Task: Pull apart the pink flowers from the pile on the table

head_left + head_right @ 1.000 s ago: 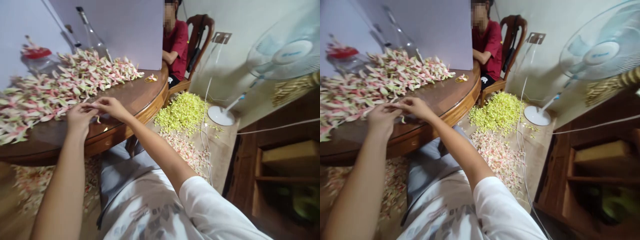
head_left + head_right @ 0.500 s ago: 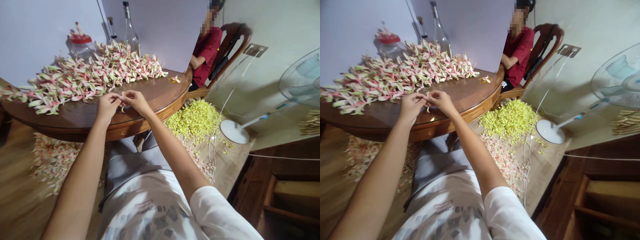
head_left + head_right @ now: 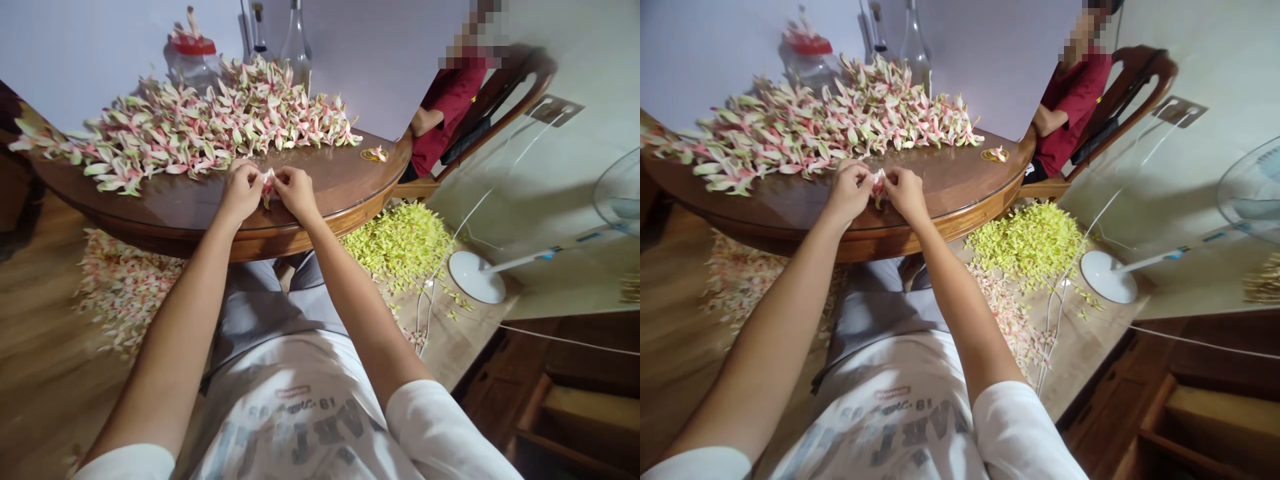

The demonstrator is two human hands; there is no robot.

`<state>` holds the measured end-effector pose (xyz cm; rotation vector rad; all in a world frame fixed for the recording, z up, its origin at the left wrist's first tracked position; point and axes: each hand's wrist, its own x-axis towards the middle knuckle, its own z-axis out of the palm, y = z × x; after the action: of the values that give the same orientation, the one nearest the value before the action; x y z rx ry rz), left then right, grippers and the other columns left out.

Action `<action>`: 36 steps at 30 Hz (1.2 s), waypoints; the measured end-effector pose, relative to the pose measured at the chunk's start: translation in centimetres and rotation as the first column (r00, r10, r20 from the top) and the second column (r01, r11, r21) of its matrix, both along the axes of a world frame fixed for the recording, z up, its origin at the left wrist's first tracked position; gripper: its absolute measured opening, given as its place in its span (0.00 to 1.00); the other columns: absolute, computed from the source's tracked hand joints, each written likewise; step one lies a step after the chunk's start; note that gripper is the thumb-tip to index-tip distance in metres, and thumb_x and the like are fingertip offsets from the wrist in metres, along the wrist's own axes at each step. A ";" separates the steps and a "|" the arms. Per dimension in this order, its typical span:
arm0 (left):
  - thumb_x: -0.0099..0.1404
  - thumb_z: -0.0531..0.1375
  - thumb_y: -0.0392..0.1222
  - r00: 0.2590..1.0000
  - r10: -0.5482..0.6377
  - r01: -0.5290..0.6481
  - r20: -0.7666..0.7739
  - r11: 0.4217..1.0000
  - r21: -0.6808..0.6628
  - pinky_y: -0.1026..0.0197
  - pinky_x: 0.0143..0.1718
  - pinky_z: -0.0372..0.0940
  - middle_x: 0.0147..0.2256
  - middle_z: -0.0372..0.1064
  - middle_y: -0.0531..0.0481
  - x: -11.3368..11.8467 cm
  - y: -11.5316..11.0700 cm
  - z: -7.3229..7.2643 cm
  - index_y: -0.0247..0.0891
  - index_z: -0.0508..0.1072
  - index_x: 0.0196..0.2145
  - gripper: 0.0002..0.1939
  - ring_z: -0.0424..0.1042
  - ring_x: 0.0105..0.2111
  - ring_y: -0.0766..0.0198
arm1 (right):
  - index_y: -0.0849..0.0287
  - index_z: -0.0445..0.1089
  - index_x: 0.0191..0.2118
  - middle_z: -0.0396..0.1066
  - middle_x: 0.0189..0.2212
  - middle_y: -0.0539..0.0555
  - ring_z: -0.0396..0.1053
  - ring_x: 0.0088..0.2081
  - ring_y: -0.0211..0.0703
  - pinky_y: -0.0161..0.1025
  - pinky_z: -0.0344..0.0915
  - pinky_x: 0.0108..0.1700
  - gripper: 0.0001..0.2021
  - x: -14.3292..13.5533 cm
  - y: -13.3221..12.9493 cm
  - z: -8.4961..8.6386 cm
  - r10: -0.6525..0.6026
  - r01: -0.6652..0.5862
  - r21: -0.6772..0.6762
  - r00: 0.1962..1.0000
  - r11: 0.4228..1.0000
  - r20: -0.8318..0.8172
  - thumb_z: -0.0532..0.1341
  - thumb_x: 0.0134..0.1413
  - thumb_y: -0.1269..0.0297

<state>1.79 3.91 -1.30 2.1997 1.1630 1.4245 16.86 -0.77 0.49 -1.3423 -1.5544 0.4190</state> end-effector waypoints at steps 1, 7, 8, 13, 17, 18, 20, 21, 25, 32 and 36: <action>0.63 0.58 0.33 1.000 0.001 -0.001 -0.004 1.000 -0.001 0.58 0.52 0.63 0.43 0.66 0.44 0.0 0.0 -0.1 0.38 0.66 0.29 0.06 0.67 0.47 0.59 | 0.65 0.76 0.34 0.77 0.30 0.54 0.71 0.32 0.39 0.34 0.62 0.40 0.07 0.0 0.0 0.0 -0.005 0.004 -0.008 1.000 1.000 -0.016 0.62 0.57 0.67; 0.62 0.60 0.30 0.996 -0.011 0.013 0.091 1.000 -0.023 0.54 0.59 0.60 0.41 0.66 0.44 0.3 0.3 -0.3 0.39 0.65 0.28 0.09 0.66 0.50 0.57 | 0.66 0.75 0.30 0.73 0.23 0.50 0.69 0.28 0.37 0.34 0.61 0.37 0.08 -0.1 -0.1 -0.1 -0.026 0.022 -0.028 0.988 0.999 -0.153 0.64 0.51 0.65; 0.61 0.61 0.31 0.984 -0.021 0.029 0.177 0.999 -0.046 0.55 0.57 0.62 0.40 0.66 0.45 0.3 0.4 -0.3 0.39 0.65 0.27 0.09 0.67 0.49 0.58 | 0.65 0.75 0.29 0.72 0.22 0.49 0.68 0.27 0.37 0.34 0.61 0.36 0.07 -0.1 -0.1 -0.2 -0.034 0.030 -0.026 0.980 0.999 -0.197 0.64 0.50 0.66; 0.66 0.63 0.40 0.644 0.111 0.194 0.757 0.933 -0.303 0.68 0.31 0.66 0.25 0.63 0.53 0.0 0.7 0.2 0.39 0.66 0.25 0.13 0.67 0.27 0.68 | 0.60 0.68 0.23 0.68 0.19 0.46 0.65 0.24 0.33 0.31 0.61 0.31 0.07 0.0 0.5 -0.5 -0.065 0.035 -0.061 0.792 0.998 -0.607 0.65 0.48 0.66; 0.68 0.61 0.36 0.367 0.300 0.198 0.880 0.900 -0.389 0.71 0.27 0.61 0.24 0.63 0.55 -0.3 0.8 1.0 0.38 0.65 0.26 0.13 0.65 0.24 0.71 | 0.60 0.67 0.23 0.68 0.19 0.46 0.62 0.22 0.32 0.30 0.59 0.25 0.07 0.0 1.1 -0.4 -0.055 0.026 -0.052 0.699 0.998 -0.713 0.63 0.50 0.67; 0.68 0.60 0.36 0.337 0.323 0.181 0.884 0.900 -0.397 0.71 0.28 0.61 0.24 0.64 0.55 -0.5 0.9 1.2 0.38 0.64 0.26 0.13 0.66 0.25 0.72 | 0.60 0.67 0.24 0.67 0.19 0.46 0.61 0.21 0.31 0.30 0.59 0.25 0.08 0.0 1.2 -0.3 -0.056 0.029 -0.049 0.672 0.998 -0.739 0.62 0.51 0.67; 0.69 0.58 0.37 0.282 0.362 0.150 0.888 0.898 -0.414 0.70 0.31 0.61 0.28 0.67 0.53 -1.1 0.9 1.6 0.39 0.64 0.27 0.12 0.68 0.28 0.71 | 0.59 0.65 0.24 0.65 0.19 0.45 0.60 0.20 0.31 0.30 0.60 0.24 0.09 0.1 1.3 -0.2 -0.058 0.038 -0.043 0.615 0.998 -0.786 0.61 0.53 0.66; 0.69 0.57 0.37 0.257 0.379 0.139 0.889 0.896 -0.422 0.70 0.32 0.61 0.30 0.68 0.53 -1.4 0.7 1.8 0.39 0.64 0.28 0.11 0.69 0.30 0.71 | 0.58 0.64 0.25 0.63 0.19 0.45 0.59 0.20 0.31 0.31 0.61 0.24 0.09 0.3 1.2 -0.1 -0.058 0.043 -0.040 0.589 0.998 -0.806 0.61 0.54 0.66; 0.67 0.58 0.38 0.265 0.366 0.141 0.892 0.901 -0.411 0.69 0.32 0.61 0.34 0.71 0.52 -1.5 -2.3 2.5 0.39 0.66 0.27 0.10 0.70 0.34 0.70 | 0.59 0.65 0.26 0.63 0.21 0.46 0.61 0.21 0.31 0.31 0.62 0.23 0.09 1.8 1.0 0.7 -0.042 0.037 -0.027 0.530 0.999 -0.847 0.60 0.57 0.66; 0.66 0.61 0.42 0.715 -0.294 0.561 0.635 0.782 -0.270 0.64 0.41 0.65 0.27 0.71 0.52 7.1 -12.9 2.0 0.38 0.71 0.26 0.11 0.71 0.31 0.67 | 0.55 0.64 0.23 0.58 0.18 0.43 0.57 0.18 0.28 0.29 0.55 0.21 0.13 8.1 -1.2 7.4 0.223 -0.121 0.198 0.727 0.973 -0.650 0.61 0.60 0.67; 0.70 0.57 0.45 0.663 -0.699 0.724 0.269 0.507 -0.468 0.58 0.50 0.67 0.41 0.78 0.47 11.3 -16.5 1.8 0.39 0.76 0.38 0.10 0.76 0.43 0.60 | 0.54 0.66 0.27 0.67 0.22 0.46 0.59 0.19 0.31 0.31 0.57 0.19 0.10 9.8 -3.9 11.0 0.313 -0.233 0.215 0.804 0.948 -0.505 0.62 0.60 0.66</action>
<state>13.09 -12.55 0.46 1.8398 0.4086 0.6540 26.68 -4.65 11.53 -0.7882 -1.2692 0.7770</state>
